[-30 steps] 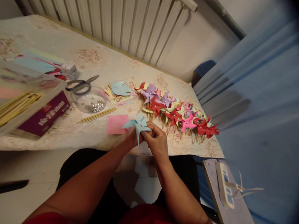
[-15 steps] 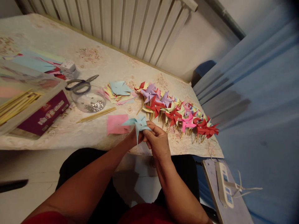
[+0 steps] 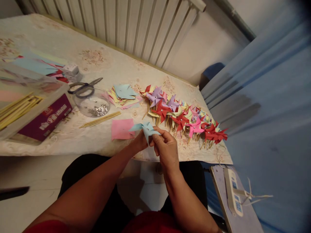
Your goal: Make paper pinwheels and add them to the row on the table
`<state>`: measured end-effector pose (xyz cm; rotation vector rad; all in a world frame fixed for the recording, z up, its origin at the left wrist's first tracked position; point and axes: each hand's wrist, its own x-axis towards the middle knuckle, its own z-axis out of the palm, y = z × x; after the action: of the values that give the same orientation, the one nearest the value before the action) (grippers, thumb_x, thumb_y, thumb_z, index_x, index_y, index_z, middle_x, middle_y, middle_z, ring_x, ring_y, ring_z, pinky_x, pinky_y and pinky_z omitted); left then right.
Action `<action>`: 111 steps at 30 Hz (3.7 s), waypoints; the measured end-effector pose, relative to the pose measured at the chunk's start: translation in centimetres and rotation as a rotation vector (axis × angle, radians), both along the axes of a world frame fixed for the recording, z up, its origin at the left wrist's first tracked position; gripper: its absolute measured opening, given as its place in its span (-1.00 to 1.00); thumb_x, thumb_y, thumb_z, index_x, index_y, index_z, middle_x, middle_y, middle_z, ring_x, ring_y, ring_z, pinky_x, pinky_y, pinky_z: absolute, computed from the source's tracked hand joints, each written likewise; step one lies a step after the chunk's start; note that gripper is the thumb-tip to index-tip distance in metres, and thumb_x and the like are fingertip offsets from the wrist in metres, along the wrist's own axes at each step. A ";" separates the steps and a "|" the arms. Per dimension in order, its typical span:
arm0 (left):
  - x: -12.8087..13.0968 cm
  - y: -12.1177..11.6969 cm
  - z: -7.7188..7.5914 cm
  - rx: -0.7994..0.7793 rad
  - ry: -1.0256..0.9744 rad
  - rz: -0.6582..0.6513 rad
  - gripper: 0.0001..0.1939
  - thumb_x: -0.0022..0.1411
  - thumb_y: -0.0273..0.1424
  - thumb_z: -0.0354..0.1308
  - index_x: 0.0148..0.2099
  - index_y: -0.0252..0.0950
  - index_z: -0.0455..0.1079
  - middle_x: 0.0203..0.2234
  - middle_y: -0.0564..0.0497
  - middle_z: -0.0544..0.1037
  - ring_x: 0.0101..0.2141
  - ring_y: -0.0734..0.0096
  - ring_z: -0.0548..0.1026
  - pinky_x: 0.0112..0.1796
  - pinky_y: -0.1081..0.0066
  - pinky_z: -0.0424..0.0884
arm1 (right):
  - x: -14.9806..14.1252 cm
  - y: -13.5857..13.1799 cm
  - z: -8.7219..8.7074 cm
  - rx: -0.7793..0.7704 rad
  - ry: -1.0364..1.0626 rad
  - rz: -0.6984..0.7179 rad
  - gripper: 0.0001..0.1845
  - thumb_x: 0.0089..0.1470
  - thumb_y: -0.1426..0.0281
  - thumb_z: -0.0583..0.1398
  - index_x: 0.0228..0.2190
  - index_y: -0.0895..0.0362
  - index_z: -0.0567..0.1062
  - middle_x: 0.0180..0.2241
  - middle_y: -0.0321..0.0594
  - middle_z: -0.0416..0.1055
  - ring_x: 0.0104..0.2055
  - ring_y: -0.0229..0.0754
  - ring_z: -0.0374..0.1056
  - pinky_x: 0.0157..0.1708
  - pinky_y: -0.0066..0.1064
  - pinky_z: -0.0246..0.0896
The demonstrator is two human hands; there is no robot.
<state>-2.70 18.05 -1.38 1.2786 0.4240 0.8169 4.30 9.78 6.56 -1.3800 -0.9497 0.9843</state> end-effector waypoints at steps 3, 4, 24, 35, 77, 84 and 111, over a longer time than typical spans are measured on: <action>0.3 0.3 0.2 0.096 0.015 -0.049 -0.90 0.08 -0.42 0.11 -0.45 -0.34 0.38 -0.57 0.05 0.39 -0.50 0.49 0.34 -0.44 0.46 0.28 | 1.0 -0.6 0.2 0.024 -0.142 -0.145 -0.73 -0.01 0.25 0.23 -0.28 0.15 0.48 -0.66 -0.44 0.31 -0.74 -0.42 0.03 -0.73 -0.55 -0.09; 0.4 0.3 0.2 0.114 0.018 -0.065 -0.89 0.10 -0.42 0.09 -0.42 -0.34 0.40 -0.54 0.04 0.41 -0.49 0.49 0.34 -0.42 0.46 0.29 | 1.6 -0.7 0.1 0.048 -0.204 -0.203 -0.74 -0.01 0.25 0.22 -0.29 0.15 0.48 -0.65 -0.44 0.30 -0.71 -0.40 0.06 -0.70 -0.54 -0.04; -0.3 -0.4 1.4 0.036 0.124 -0.292 -0.86 0.05 -0.48 0.05 -0.33 -0.34 0.43 -0.54 0.07 0.40 -0.50 0.54 0.31 -0.44 0.49 0.24 | 5.0 -2.6 -2.6 -0.180 -0.306 -0.092 -0.86 -0.04 0.33 0.19 -0.51 0.15 0.47 -0.66 -0.38 0.35 -0.68 -0.36 0.15 -0.64 -0.51 -0.01; 0.1 -0.6 0.8 -0.105 0.038 -0.200 -0.90 0.07 -0.42 0.10 -0.35 -0.36 0.35 -0.58 0.10 0.35 -0.52 0.52 0.33 -0.42 0.46 0.26 | 4.1 -1.9 -4.2 -0.145 -0.041 -0.127 -0.86 -0.13 0.34 0.23 -0.52 0.16 0.42 -0.59 -0.32 0.43 -0.67 -0.35 0.27 -0.70 -0.55 0.08; -0.3 0.4 -0.9 -0.311 0.210 0.049 -0.74 -0.04 -0.28 0.19 -0.35 -0.34 0.29 -0.53 0.11 0.41 -0.58 0.58 0.35 -0.45 0.47 0.30 | 6.6 -0.7 -11.0 -0.073 -0.195 -0.257 -0.85 -0.06 0.32 0.18 -0.47 0.16 0.42 -0.68 -0.39 0.35 -0.68 -0.34 0.21 -0.63 -0.53 0.08; 0.0 0.3 -1.5 -0.295 0.234 -0.008 -0.76 -0.06 -0.29 0.19 -0.38 -0.33 0.27 -0.55 0.13 0.40 -0.59 0.57 0.36 -0.45 0.47 0.31 | 6.6 -0.6 -11.1 -0.079 -0.201 -0.269 -0.84 -0.07 0.31 0.19 -0.48 0.16 0.42 -0.68 -0.39 0.35 -0.68 -0.34 0.21 -0.63 -0.53 0.08; 0.6 0.1 -2.4 -0.223 0.322 0.059 -0.80 0.01 -0.28 0.13 -0.44 -0.31 0.25 -0.59 0.12 0.39 -0.63 0.58 0.33 -0.52 0.47 0.35 | 6.7 -0.6 -11.2 -0.083 -0.190 -0.260 -0.85 -0.06 0.32 0.19 -0.46 0.16 0.43 -0.68 -0.40 0.34 -0.68 -0.35 0.21 -0.64 -0.54 0.07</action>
<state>-2.12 18.11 -3.77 1.1946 0.7921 0.5935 11.03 9.17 -4.62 -1.6424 -0.8483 0.7124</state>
